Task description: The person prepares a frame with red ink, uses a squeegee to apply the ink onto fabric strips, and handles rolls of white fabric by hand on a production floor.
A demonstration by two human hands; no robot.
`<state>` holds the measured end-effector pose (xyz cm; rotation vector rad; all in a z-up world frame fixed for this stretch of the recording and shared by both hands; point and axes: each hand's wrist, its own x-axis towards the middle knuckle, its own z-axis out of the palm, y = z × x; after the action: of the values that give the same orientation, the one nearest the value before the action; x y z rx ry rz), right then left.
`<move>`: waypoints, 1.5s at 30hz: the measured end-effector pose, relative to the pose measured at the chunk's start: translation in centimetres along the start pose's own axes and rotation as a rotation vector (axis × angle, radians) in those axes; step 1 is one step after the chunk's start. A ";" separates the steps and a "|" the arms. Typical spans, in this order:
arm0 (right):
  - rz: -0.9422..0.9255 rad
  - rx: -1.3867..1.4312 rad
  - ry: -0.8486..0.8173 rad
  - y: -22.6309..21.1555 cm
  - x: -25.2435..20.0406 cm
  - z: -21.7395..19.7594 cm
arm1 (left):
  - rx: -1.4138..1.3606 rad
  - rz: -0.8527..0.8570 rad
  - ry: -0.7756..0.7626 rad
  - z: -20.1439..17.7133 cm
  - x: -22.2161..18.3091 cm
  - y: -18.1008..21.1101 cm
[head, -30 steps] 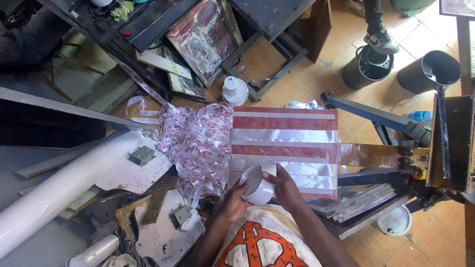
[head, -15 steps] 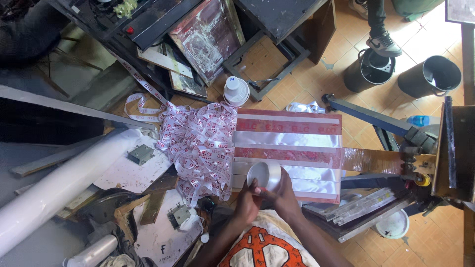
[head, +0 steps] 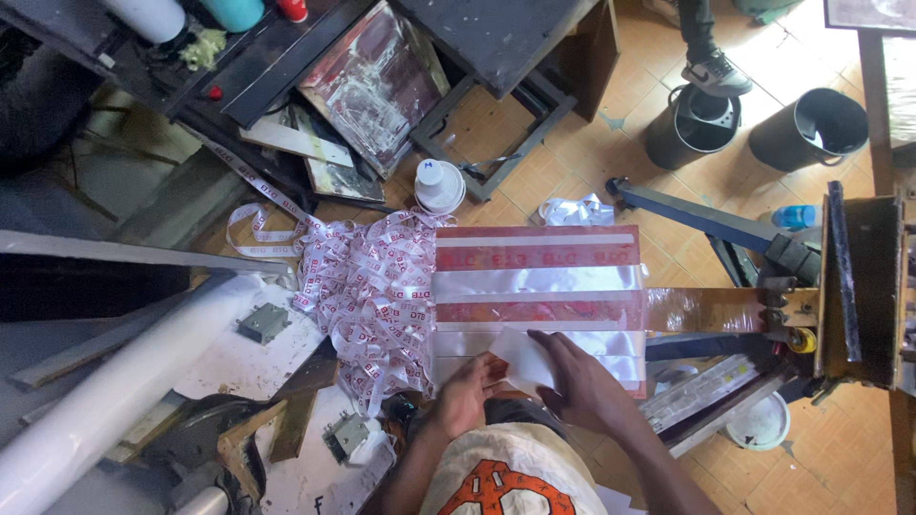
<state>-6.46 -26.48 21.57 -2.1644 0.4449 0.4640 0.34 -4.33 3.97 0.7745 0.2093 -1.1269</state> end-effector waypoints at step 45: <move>0.189 -0.841 0.269 30.2 10.6 -14.8 | 1.520 -0.157 0.554 -16.6 15.4 23.0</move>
<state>-8.91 -57.27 4.54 -3.0346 0.6926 0.5230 30.85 -0.07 -5.71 2.4541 -0.1950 -1.0700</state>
